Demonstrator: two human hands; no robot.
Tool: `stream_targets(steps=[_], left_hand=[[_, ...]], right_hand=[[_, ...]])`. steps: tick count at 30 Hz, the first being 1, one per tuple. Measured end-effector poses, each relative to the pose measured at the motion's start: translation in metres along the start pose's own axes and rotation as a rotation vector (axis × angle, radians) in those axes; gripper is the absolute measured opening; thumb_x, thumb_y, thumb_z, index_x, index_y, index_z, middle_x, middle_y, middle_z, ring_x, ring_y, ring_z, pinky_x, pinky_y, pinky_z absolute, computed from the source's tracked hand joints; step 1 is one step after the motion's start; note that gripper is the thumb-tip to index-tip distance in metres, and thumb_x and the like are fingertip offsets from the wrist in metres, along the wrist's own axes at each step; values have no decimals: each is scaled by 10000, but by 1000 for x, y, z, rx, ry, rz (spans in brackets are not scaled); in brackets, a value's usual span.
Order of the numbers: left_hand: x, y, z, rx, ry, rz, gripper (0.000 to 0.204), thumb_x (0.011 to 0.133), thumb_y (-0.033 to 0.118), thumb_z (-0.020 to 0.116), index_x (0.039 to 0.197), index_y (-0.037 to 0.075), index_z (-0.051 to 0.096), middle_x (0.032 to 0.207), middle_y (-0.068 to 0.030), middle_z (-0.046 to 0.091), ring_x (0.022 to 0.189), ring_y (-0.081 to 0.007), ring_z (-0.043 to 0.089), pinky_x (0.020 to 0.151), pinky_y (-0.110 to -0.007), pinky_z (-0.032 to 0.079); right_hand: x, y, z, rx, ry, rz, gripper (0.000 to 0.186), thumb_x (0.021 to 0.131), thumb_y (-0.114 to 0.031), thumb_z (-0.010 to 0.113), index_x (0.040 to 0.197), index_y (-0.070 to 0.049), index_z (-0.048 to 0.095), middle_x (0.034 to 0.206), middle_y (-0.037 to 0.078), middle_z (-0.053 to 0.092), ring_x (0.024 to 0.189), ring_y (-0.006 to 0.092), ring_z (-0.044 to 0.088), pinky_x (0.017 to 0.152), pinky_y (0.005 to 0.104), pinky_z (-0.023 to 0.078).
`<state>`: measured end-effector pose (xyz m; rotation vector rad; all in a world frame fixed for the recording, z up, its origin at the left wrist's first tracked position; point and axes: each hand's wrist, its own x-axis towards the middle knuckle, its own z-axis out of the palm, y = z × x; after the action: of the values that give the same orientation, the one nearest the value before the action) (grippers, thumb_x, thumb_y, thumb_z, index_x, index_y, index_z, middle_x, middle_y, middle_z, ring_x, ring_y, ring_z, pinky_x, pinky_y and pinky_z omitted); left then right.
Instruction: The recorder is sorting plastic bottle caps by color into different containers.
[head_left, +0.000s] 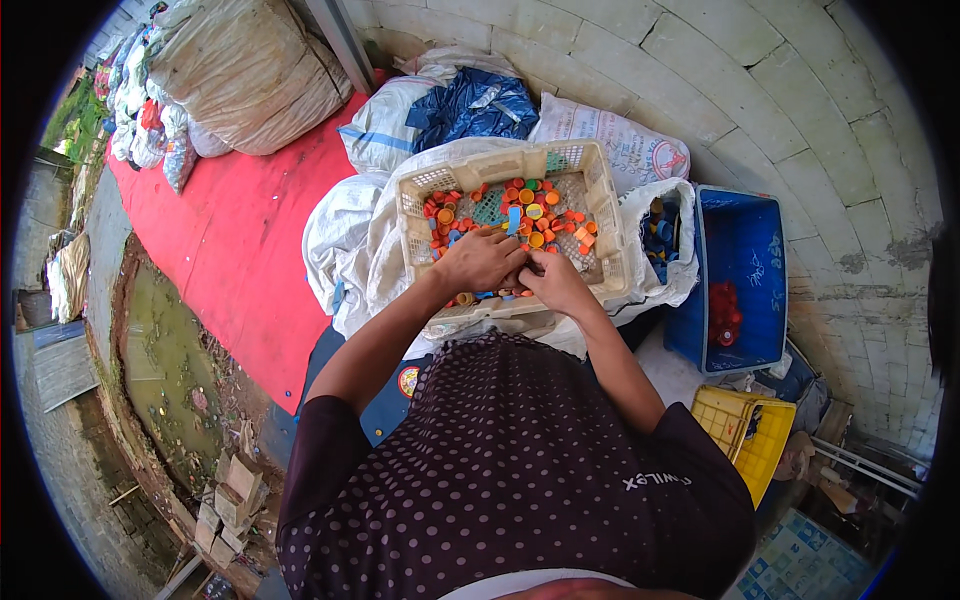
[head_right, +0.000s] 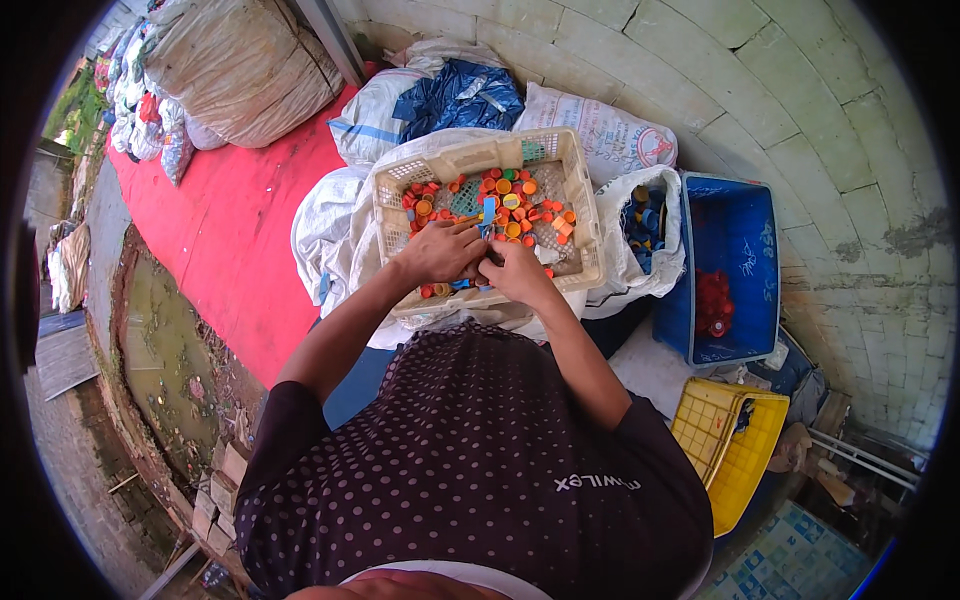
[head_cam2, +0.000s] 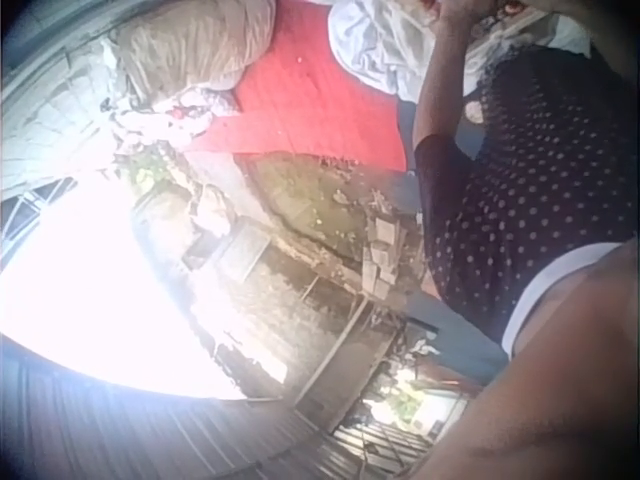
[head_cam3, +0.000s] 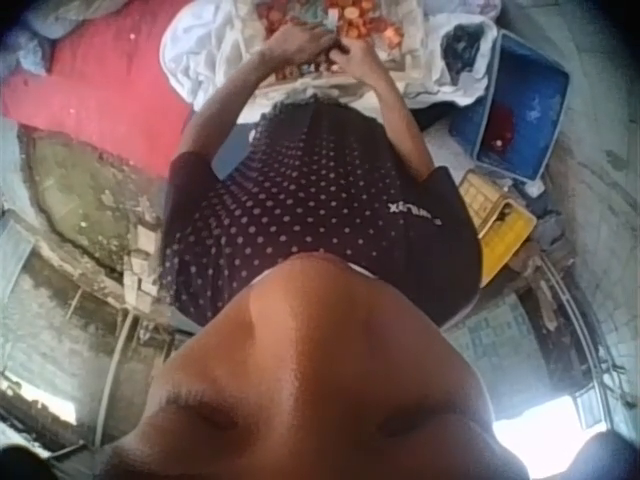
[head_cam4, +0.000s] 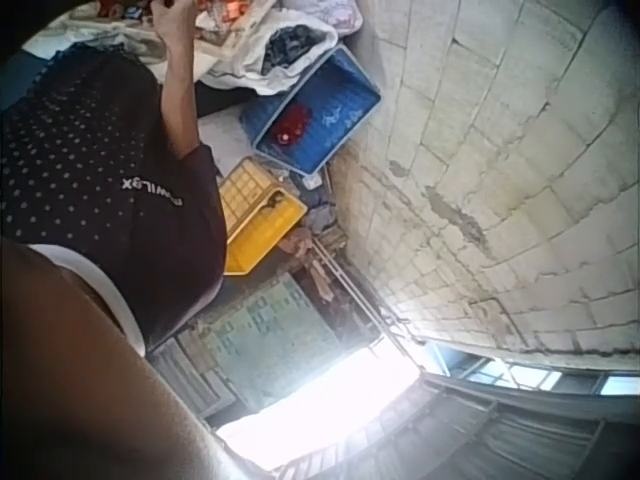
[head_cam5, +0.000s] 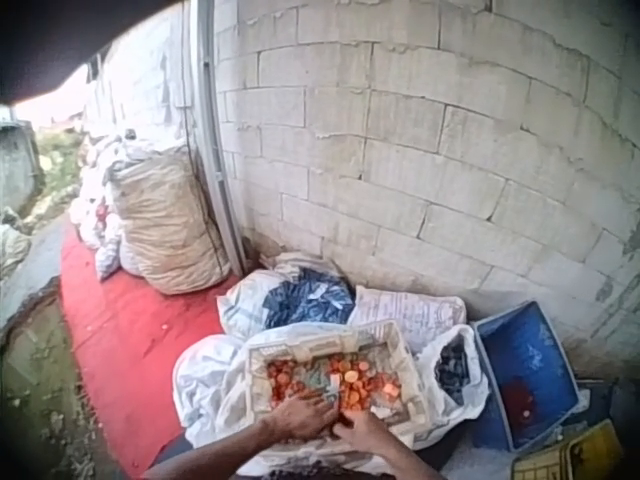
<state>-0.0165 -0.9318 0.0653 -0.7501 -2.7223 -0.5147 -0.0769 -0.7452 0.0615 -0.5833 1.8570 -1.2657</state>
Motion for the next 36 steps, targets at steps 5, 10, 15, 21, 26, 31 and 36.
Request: stream_targets(steps=[5,10,15,21,26,31,36], left_hand=[[-6,2,21,-173,40,-184,182,803,213,618,792,45,552,744,-124,573,727,-315,630,617,-419,509],[-12,12,46,-462,150,-397,149,835,165,524,825,22,564,761,-162,595,686,-368,615,625,-460,501],[-14,21,51,-571,359,-518,162,859,125,473,836,-7,565,729,-202,570,662,-374,601,601,-428,478],[-5,43,41,-806,552,-711,186,917,91,431,796,-14,526,623,-93,513,561,-166,517,530,-319,422],[2,50,39,-942,703,-855,235,946,98,421,759,-12,512,585,-8,471,562,-69,440,496,-288,377],[8,55,36,-933,763,-973,254,952,108,415,748,-8,511,581,-2,473,556,-51,414,473,-270,344],[-30,-8,34,-1074,1231,-1486,293,930,218,371,679,79,434,594,-7,417,489,-128,390,452,-285,344]], right_hand=[[6,21,-1,115,16,-99,208,922,-71,553,1064,58,632,839,64,685,740,95,640,666,259,512],[5,44,3,201,57,-158,299,933,-68,549,1200,53,606,881,62,688,760,93,645,686,259,523],[1,27,0,364,7,-36,320,925,-41,546,1226,51,599,911,82,696,781,122,675,728,254,556],[-2,5,-11,356,-64,-64,333,913,-32,552,1234,44,597,897,88,696,757,121,674,704,258,561],[-4,-13,-8,272,5,-84,323,904,-23,565,1218,34,616,844,45,675,700,83,625,643,236,525],[-9,-34,-4,53,82,-119,299,889,-19,580,1178,5,657,756,-6,634,634,46,547,590,212,471],[-19,4,-49,-135,552,-297,227,876,-30,598,1080,33,674,744,52,659,594,73,596,553,238,497]])
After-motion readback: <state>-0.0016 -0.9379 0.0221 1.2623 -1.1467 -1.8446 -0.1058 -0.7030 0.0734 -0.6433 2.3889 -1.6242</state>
